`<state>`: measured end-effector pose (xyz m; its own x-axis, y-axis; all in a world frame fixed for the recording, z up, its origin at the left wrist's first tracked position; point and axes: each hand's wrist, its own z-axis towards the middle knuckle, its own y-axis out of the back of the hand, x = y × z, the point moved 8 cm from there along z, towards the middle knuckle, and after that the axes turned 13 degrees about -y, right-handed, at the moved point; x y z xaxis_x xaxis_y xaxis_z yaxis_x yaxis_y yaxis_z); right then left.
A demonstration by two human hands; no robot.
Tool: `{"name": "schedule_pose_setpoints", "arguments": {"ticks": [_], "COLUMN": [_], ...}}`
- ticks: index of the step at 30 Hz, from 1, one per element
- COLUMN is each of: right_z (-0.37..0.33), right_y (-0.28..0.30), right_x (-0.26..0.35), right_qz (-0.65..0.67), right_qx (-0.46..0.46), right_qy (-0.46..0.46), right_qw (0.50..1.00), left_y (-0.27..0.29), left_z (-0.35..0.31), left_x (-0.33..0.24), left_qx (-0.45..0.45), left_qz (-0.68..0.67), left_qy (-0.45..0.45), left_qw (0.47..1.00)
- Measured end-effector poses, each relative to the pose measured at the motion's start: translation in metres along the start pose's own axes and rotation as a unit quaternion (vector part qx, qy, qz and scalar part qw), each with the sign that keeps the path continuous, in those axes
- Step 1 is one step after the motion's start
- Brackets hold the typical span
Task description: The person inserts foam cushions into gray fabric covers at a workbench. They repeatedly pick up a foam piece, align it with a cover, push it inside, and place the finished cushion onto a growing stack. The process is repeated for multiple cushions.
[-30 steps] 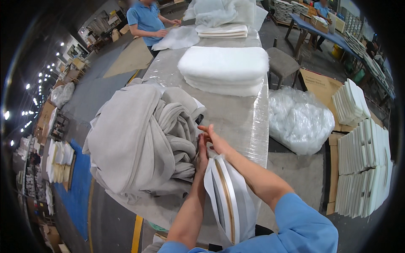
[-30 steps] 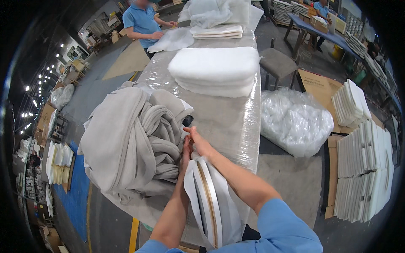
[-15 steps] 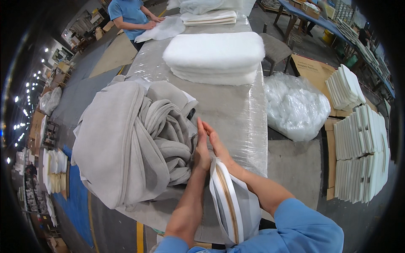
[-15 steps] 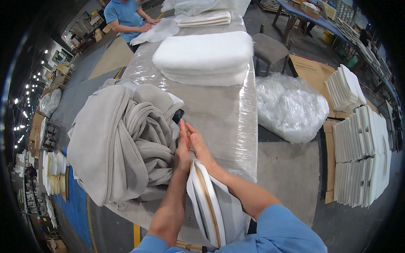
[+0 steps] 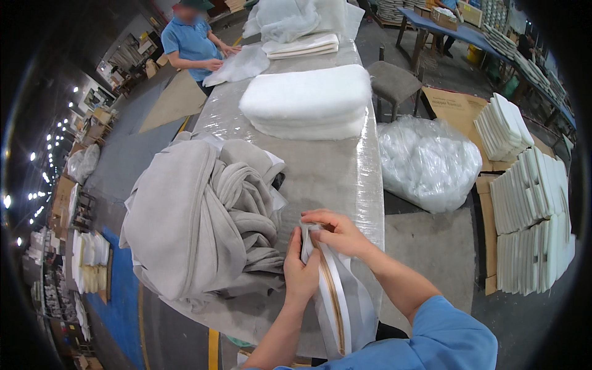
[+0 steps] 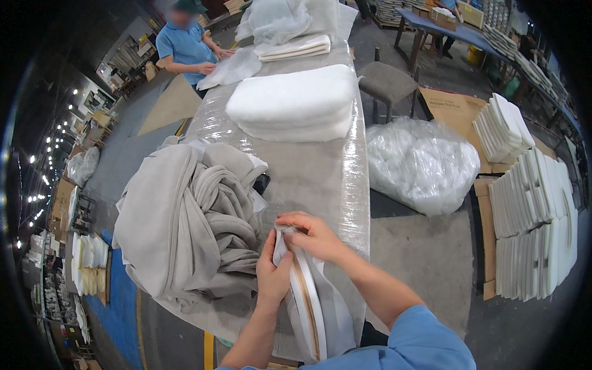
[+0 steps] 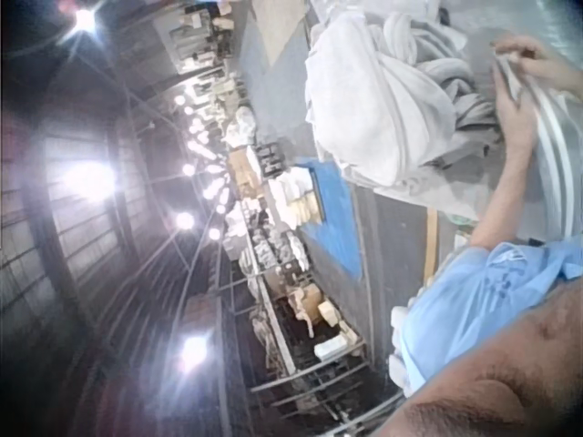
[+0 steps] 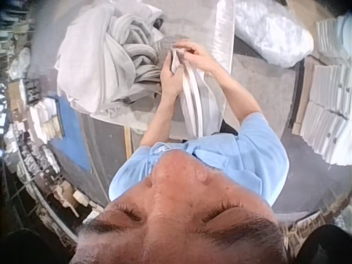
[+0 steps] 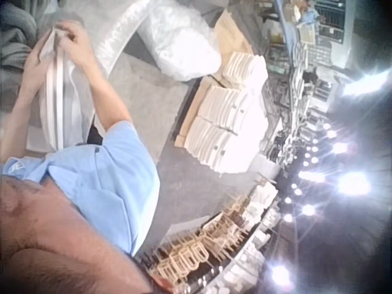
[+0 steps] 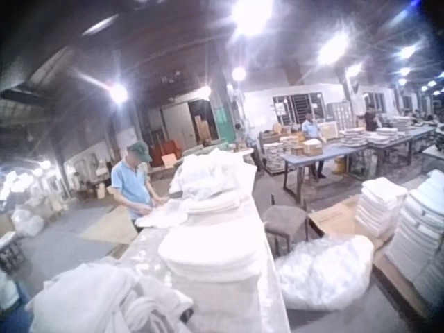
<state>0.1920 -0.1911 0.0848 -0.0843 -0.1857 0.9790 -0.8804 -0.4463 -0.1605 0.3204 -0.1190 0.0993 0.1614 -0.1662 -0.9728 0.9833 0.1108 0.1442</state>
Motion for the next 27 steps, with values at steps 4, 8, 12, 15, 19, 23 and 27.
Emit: {"name": "schedule_pose_setpoints", "arguments": {"ticks": [4, 8, 12, 15, 19, 23, 27], "right_z": [0.006, 0.002, -0.001, -0.004, -0.011, -0.019, -0.03], "right_y": [-0.003, -0.012, -0.016, -0.02, -0.022, -0.026, -0.027], "right_x": [0.008, 0.003, 0.0, -0.004, -0.008, -0.005, 0.003], "right_qz": [-0.079, -0.03, -0.041, -0.036, -0.042, -0.036, -0.053], "right_qx": [-0.114, -0.186, -0.231, -0.238, -0.249, -0.247, -0.241], "right_qy": [0.069, 0.104, 0.129, 0.148, 0.167, 0.182, 0.194], "right_qw": [0.988, 0.976, 0.963, 0.959, 0.953, 0.951, 0.949], "left_y": [0.007, 0.008, 0.008, 0.012, 0.015, 0.018, 0.021], "left_z": [0.009, 0.01, 0.013, 0.011, 0.008, 0.006, 0.001], "left_x": [0.005, -0.009, -0.014, -0.015, -0.019, -0.029, -0.037], "left_qx": [-0.098, -0.145, -0.182, -0.183, -0.168, -0.14, -0.103], "left_qz": [0.084, 0.18, 0.176, 0.176, 0.169, 0.17, 0.157], "left_qy": [-0.012, -0.106, -0.132, -0.154, -0.179, -0.208, -0.22], "left_qw": [0.992, 0.967, 0.958, 0.955, 0.955, 0.953, 0.957]}}
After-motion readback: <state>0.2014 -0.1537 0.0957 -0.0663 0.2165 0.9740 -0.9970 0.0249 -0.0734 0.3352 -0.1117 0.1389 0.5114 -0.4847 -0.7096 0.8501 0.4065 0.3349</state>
